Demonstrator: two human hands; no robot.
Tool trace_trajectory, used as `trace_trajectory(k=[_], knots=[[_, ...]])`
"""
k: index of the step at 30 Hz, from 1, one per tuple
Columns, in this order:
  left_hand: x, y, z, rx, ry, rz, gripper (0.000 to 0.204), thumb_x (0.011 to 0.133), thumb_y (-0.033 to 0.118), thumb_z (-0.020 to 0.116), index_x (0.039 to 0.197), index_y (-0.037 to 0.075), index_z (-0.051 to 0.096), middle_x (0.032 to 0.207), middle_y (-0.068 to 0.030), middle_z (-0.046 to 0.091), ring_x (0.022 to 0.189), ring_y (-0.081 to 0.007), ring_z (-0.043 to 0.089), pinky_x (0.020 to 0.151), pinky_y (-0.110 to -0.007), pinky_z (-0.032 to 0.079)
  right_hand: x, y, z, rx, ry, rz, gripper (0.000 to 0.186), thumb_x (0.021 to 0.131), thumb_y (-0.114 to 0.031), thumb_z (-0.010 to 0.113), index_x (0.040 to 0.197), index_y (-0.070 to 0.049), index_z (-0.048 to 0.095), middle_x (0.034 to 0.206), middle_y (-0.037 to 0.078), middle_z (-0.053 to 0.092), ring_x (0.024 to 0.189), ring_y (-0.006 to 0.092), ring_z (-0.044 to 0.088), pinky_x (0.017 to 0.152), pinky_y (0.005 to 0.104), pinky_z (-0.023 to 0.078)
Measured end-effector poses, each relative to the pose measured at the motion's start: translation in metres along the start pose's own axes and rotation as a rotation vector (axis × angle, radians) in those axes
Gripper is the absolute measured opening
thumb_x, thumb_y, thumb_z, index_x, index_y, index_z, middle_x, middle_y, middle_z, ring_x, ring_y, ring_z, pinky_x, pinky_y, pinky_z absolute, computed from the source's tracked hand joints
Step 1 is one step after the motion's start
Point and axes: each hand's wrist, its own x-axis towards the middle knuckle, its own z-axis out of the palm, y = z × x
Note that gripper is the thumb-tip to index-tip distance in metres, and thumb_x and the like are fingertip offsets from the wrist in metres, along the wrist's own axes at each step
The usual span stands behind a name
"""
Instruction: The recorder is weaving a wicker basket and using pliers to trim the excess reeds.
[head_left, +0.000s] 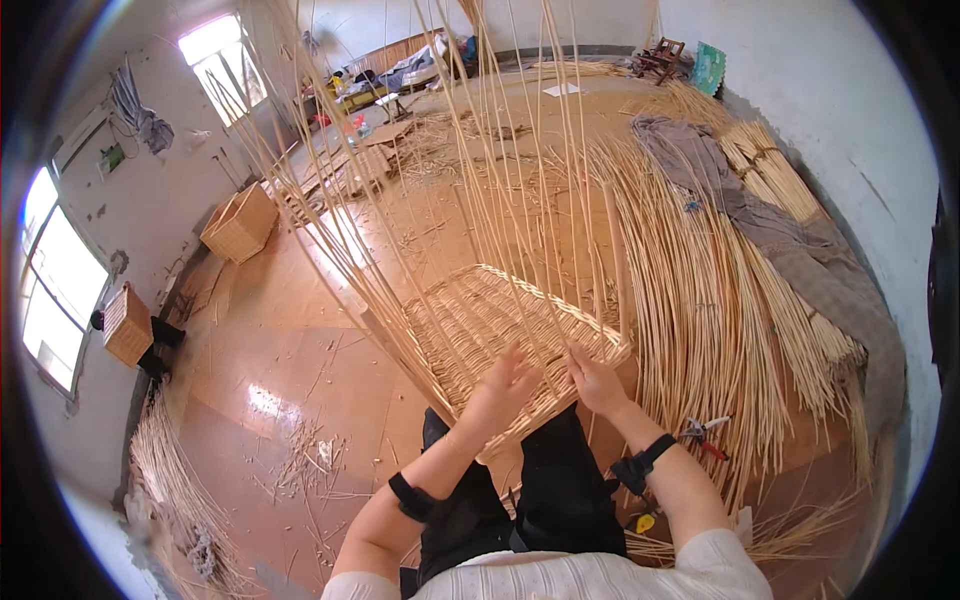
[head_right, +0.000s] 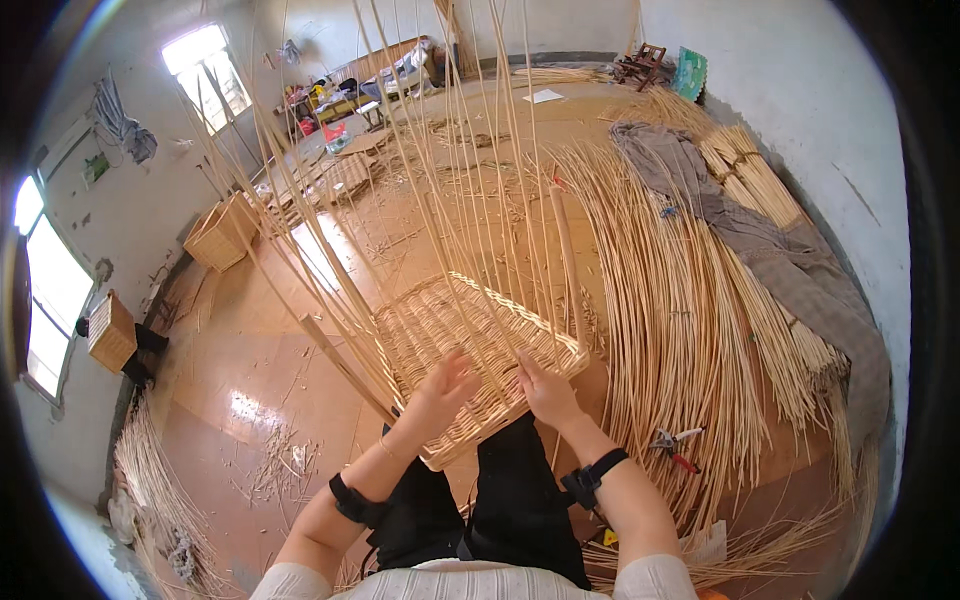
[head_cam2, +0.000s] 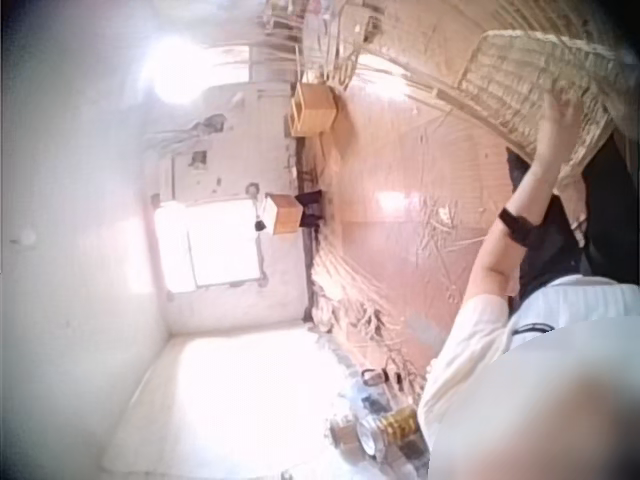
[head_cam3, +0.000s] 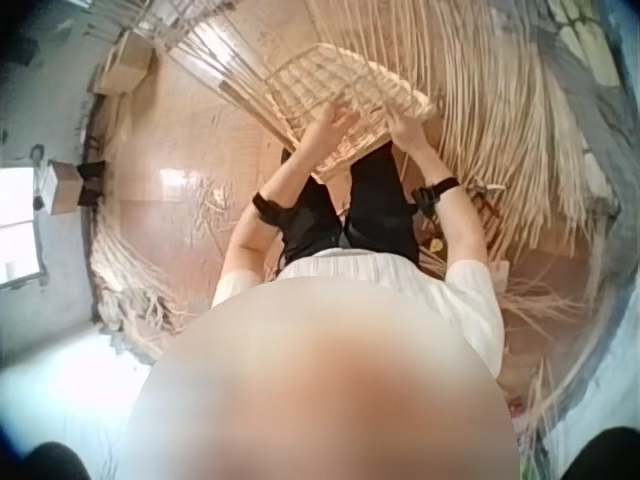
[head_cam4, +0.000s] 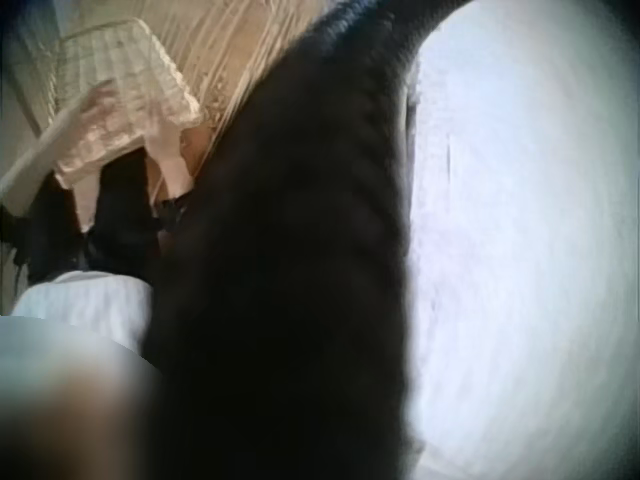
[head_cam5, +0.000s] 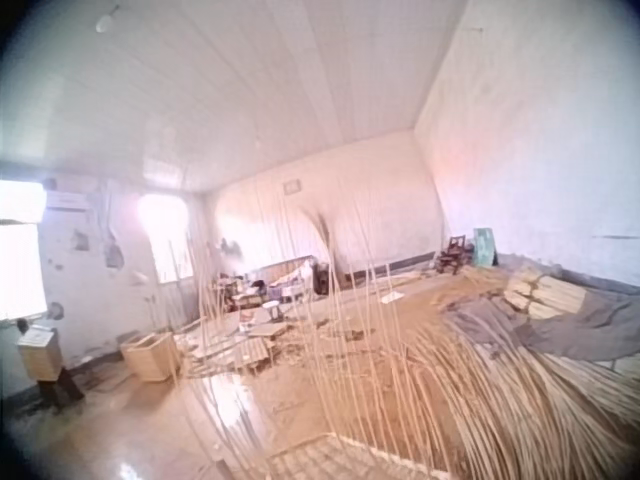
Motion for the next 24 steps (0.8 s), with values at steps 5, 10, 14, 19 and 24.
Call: trace_trajectory(k=[5, 10, 14, 19, 24], knots=[[0.06, 0.017, -0.008, -0.118, 0.029, 0.087, 0.03, 0.096, 0.018, 0.059, 0.107, -0.009, 0.063, 0.095, -0.0154, 0.068, 0.092, -0.0233, 0.064, 0.088, -0.035, 0.048, 0.009, 0.0, 0.015, -0.131, -0.052, 0.117, 0.043, 0.101, -0.024, 0.045, 0.144, -0.018, 0.041, 0.084, 0.015, 0.067, 0.076, 0.0324, 0.067, 0.069, 0.0405, 0.053], [0.028, 0.026, -0.014, -0.141, -0.236, 0.008, 0.029, 0.097, 0.021, 0.057, 0.09, -0.005, 0.068, 0.082, -0.0098, 0.065, 0.08, -0.0171, 0.061, 0.076, -0.032, 0.046, 0.037, 0.001, 0.008, -0.238, -0.173, 0.155, 0.042, 0.101, -0.036, 0.038, 0.135, -0.017, 0.052, 0.098, 0.024, 0.066, 0.087, 0.0398, 0.065, 0.077, 0.0503, 0.051], [-0.019, 0.04, -0.02, -0.104, -0.036, 0.166, 0.027, 0.095, 0.018, 0.062, 0.112, -0.003, 0.064, 0.092, -0.0074, 0.07, 0.09, -0.0132, 0.065, 0.085, -0.026, 0.049, 0.023, 0.022, 0.005, 0.059, -0.083, 0.177, 0.032, 0.099, -0.03, 0.048, 0.116, -0.005, 0.057, 0.088, 0.022, 0.065, 0.085, 0.0395, 0.063, 0.074, 0.0464, 0.047], [-0.066, -0.057, -0.101, -0.133, 0.022, -0.235, 0.03, 0.092, 0.007, 0.063, 0.119, -0.003, 0.057, 0.108, -0.0119, 0.066, 0.09, -0.0169, 0.066, 0.078, -0.029, 0.053, -0.001, 0.012, 0.019, -0.002, 0.422, 0.017, 0.02, 0.097, -0.018, 0.054, 0.104, 0.0, 0.055, 0.095, 0.014, 0.058, 0.088, 0.031, 0.057, 0.079, 0.0382, 0.046], [-0.063, -0.078, -0.066, -0.17, -0.167, -0.215, 0.032, 0.085, -0.002, 0.067, 0.115, 0.0, 0.055, 0.098, -0.0085, 0.066, 0.082, -0.0146, 0.065, 0.074, -0.027, 0.053, -0.035, -0.063, 0.031, 0.15, 0.437, -0.11, 0.031, 0.093, -0.006, 0.056, 0.124, -0.006, 0.054, 0.094, 0.014, 0.062, 0.081, 0.0295, 0.062, 0.068, 0.0365, 0.05]])
